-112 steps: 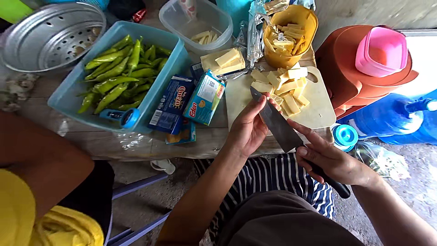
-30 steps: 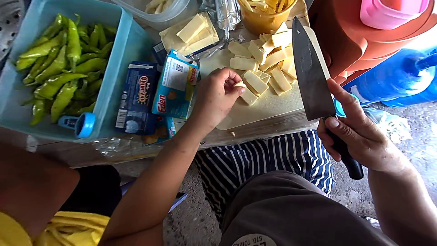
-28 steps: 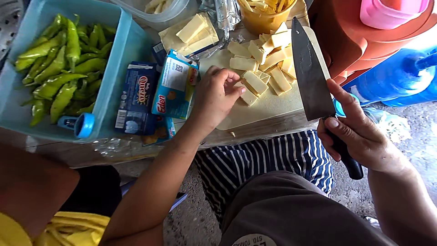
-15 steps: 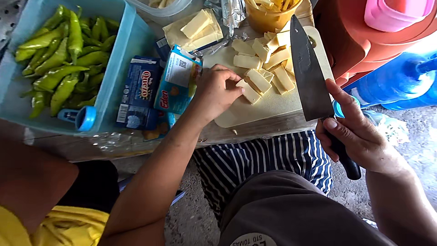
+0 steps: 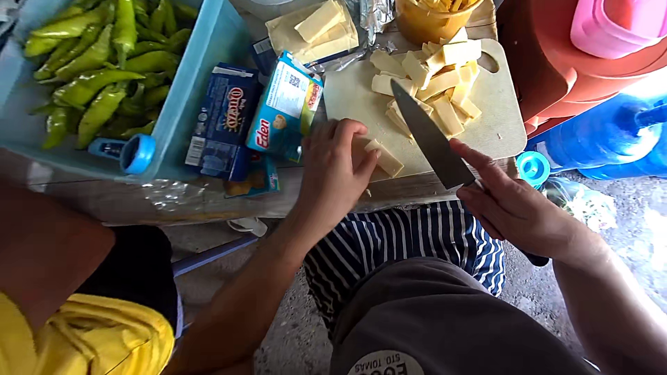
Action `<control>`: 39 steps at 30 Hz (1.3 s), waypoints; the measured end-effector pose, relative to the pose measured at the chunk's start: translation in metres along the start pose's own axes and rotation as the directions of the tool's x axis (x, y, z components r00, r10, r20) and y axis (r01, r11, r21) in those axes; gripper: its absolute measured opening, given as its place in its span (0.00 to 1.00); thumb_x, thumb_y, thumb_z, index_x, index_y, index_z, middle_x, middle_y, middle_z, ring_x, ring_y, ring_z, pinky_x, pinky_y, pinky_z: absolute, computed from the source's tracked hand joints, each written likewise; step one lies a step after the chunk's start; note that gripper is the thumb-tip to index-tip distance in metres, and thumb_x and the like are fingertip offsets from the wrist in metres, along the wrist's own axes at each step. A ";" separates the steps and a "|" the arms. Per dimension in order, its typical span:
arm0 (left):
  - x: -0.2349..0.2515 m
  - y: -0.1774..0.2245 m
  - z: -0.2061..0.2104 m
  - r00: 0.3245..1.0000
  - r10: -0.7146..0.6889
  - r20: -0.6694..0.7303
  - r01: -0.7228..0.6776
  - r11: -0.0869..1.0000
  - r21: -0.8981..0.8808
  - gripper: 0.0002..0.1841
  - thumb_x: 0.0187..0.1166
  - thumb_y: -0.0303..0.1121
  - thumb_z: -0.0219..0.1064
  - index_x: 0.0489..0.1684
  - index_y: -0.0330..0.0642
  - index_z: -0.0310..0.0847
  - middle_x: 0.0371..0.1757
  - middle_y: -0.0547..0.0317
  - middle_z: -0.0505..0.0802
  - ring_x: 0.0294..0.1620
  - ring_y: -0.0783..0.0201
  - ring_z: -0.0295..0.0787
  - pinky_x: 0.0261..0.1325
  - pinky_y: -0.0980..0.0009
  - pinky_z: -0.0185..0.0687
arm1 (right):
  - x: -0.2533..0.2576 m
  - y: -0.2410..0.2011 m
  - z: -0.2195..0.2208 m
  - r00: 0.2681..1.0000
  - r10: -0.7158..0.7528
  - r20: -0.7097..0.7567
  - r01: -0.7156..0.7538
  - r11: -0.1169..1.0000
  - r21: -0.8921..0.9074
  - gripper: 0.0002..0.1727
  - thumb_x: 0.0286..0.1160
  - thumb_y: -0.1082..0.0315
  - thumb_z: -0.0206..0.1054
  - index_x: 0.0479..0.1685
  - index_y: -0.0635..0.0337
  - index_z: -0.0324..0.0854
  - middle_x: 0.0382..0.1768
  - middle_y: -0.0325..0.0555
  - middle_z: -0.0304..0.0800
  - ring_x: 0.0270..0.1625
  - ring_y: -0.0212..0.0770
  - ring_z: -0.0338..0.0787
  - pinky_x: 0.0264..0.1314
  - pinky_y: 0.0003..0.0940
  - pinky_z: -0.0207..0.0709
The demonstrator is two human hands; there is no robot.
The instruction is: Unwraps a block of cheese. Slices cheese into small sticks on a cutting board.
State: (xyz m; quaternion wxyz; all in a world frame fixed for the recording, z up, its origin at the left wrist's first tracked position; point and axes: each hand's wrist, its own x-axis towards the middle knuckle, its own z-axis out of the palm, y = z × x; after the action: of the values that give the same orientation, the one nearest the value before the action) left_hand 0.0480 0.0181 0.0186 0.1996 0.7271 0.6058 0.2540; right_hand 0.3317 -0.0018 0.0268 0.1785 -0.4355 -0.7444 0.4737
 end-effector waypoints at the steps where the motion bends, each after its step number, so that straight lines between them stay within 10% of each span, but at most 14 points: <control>1: -0.005 -0.003 0.002 0.996 0.066 -0.055 -0.064 0.997 0.042 0.19 0.80 0.38 0.70 0.62 0.34 0.82 0.61 0.38 0.87 0.63 0.40 0.82 0.67 0.40 0.71 | 0.003 -0.003 0.002 1.000 -0.019 -0.009 0.018 0.992 -0.122 0.33 0.92 0.55 0.52 0.95 0.37 0.50 0.16 0.29 0.74 0.12 0.21 0.73 0.14 0.18 0.70; 8: -0.025 -0.024 0.030 0.870 0.464 -0.167 -0.454 0.886 0.097 0.10 0.82 0.23 0.64 0.51 0.34 0.93 0.58 0.46 0.94 0.67 0.47 0.87 0.76 0.62 0.76 | 0.016 -0.026 0.011 0.997 -0.066 0.029 0.071 0.823 -0.564 0.32 0.91 0.55 0.49 0.95 0.43 0.53 0.16 0.36 0.74 0.15 0.38 0.74 0.16 0.36 0.68; 24: -0.025 -0.028 0.046 0.830 0.486 -0.274 -0.469 0.874 0.130 0.12 0.79 0.19 0.64 0.51 0.35 0.94 0.54 0.48 0.96 0.64 0.51 0.88 0.73 0.68 0.76 | 0.013 -0.055 0.024 0.992 0.061 0.115 0.061 0.559 -0.827 0.36 0.88 0.65 0.55 0.96 0.40 0.52 0.19 0.45 0.73 0.14 0.47 0.76 0.13 0.38 0.66; 30: -0.026 -0.029 0.047 0.820 0.483 -0.307 -0.474 0.874 0.107 0.10 0.79 0.19 0.65 0.47 0.33 0.94 0.52 0.47 0.96 0.59 0.52 0.90 0.68 0.69 0.79 | 0.023 -0.042 0.002 0.989 0.040 0.145 0.059 0.787 -0.615 0.32 0.91 0.54 0.48 0.95 0.41 0.52 0.17 0.36 0.76 0.15 0.38 0.77 0.17 0.37 0.72; 39: -0.027 -0.028 0.048 0.826 0.476 -0.302 -0.458 0.879 0.135 0.10 0.79 0.20 0.67 0.49 0.35 0.94 0.53 0.49 0.96 0.60 0.53 0.89 0.68 0.70 0.78 | 0.007 -0.056 0.011 0.988 0.056 0.141 0.079 0.606 -0.792 0.34 0.88 0.61 0.54 0.95 0.36 0.53 0.22 0.43 0.75 0.14 0.45 0.77 0.13 0.37 0.68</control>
State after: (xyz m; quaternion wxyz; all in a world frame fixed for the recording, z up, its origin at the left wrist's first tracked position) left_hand 0.0514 -0.0026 -0.0393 0.0079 0.8062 0.4410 0.3944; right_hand 0.2934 -0.0116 0.0688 -0.0872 -0.4274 -0.8912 0.1243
